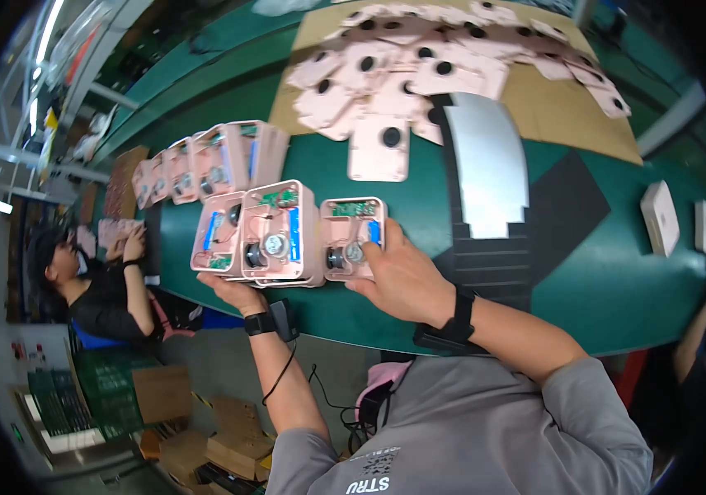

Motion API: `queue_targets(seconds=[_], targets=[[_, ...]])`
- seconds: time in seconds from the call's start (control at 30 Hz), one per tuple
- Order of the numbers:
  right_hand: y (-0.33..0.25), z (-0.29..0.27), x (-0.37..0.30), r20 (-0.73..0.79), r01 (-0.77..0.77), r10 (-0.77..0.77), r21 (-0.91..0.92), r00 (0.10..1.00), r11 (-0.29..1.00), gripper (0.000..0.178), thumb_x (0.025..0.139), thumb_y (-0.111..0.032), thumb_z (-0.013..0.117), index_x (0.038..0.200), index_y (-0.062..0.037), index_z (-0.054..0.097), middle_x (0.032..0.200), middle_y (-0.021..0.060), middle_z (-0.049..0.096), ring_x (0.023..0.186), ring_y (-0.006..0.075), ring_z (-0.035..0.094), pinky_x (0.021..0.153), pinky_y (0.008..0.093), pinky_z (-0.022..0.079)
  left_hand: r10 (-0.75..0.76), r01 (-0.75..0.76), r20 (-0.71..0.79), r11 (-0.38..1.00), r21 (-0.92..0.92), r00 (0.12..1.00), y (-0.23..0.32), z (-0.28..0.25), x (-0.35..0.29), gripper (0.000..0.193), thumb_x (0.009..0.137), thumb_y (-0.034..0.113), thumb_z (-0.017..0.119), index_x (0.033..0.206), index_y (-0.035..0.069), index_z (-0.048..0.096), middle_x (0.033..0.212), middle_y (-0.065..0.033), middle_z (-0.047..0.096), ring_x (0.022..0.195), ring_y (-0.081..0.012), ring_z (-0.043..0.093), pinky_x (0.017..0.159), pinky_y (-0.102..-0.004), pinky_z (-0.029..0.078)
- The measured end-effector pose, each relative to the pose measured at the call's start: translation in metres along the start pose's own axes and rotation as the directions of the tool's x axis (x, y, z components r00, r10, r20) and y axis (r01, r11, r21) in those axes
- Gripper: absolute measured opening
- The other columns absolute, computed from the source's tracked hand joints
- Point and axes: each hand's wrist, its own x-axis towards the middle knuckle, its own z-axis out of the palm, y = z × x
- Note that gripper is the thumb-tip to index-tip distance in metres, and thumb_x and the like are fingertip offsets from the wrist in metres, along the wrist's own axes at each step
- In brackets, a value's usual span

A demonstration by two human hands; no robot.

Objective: The person picks up a housing, presses wires into place, and positions a cover over the housing before pressing it down. They then set the assembled unit aside and repeat the process with another housing.

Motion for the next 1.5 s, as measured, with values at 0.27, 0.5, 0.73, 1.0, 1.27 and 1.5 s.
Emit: queue_targets(seconds=[0.27,0.5,0.73,1.0,1.27,1.5], targets=[[0.031,-0.036,-0.041,-0.093,-0.050,0.049,-0.006,0.994,0.999,0.057,0.091,-0.034,0.080,0.123,0.0101,0.063,0.139,0.0401,0.045,0.113,0.0553,0.063,0.096,0.0502,0.057,-0.002,-0.002,0.074,0.999,0.046,0.997,0.000,0.044,-0.054,0.085,0.110,0.069,0.025,0.160,0.001,0.037,0.158,-0.0169,0.049,0.139,-0.0328,0.054,0.117,-0.0465,0.044],[0.050,-0.056,-0.059,-0.119,-0.097,0.096,-0.003,0.988,0.995,0.057,0.090,-0.031,0.081,0.125,0.0088,0.062,0.138,0.0350,0.048,0.115,0.0526,0.063,0.096,0.0491,0.057,-0.045,0.033,0.122,0.995,0.099,0.991,-0.018,0.067,-0.069,0.082,0.111,0.066,0.024,0.161,0.002,0.037,0.158,-0.0164,0.050,0.139,-0.0339,0.054,0.117,-0.0480,0.045],[0.066,-0.049,-0.070,-0.237,-0.036,0.050,0.065,0.970,0.997,0.056,0.090,-0.023,0.081,0.133,0.0068,0.059,0.143,0.0303,0.046,0.117,0.0471,0.063,0.094,0.0485,0.056,-0.055,0.044,0.209,0.998,0.054,0.976,-0.009,0.096,-0.071,0.078,0.112,0.063,0.024,0.160,0.003,0.037,0.157,-0.0165,0.051,0.137,-0.0337,0.056,0.115,-0.0467,0.047],[0.120,-0.109,-0.094,-0.363,-0.096,0.094,0.013,0.927,0.995,0.037,0.090,-0.012,0.077,0.124,-0.0013,0.068,0.116,0.0122,0.066,0.111,0.0322,0.066,0.090,0.0419,0.055,-0.089,0.069,0.265,0.994,0.083,0.960,-0.013,0.087,-0.060,0.077,0.113,0.062,0.021,0.161,0.003,0.036,0.158,-0.0154,0.050,0.138,-0.0333,0.055,0.114,-0.0465,0.048],[0.151,-0.102,-0.100,-0.353,-0.114,-0.045,-0.417,0.935,0.902,0.011,0.087,-0.005,0.074,0.098,-0.0032,0.074,0.103,0.0080,0.066,0.098,0.0287,0.066,0.085,0.0399,0.056,0.589,-0.658,0.298,0.628,0.415,0.751,0.009,0.056,-0.119,0.031,0.107,0.020,0.061,0.130,0.000,0.059,0.127,-0.0150,0.063,0.107,-0.0256,0.063,0.095,-0.0382,0.051],[0.161,-0.102,-0.099,-0.396,-0.038,-0.081,-0.283,0.915,0.958,0.007,0.087,-0.004,0.073,0.093,-0.0034,0.072,0.100,0.0079,0.064,0.096,0.0295,0.065,0.083,0.0401,0.056,0.156,-0.854,0.928,0.464,0.233,0.338,0.057,0.148,-0.261,0.035,0.087,0.027,0.086,0.105,0.004,0.065,0.092,-0.0134,0.070,0.072,-0.0310,0.068,0.059,-0.0364,0.054]])
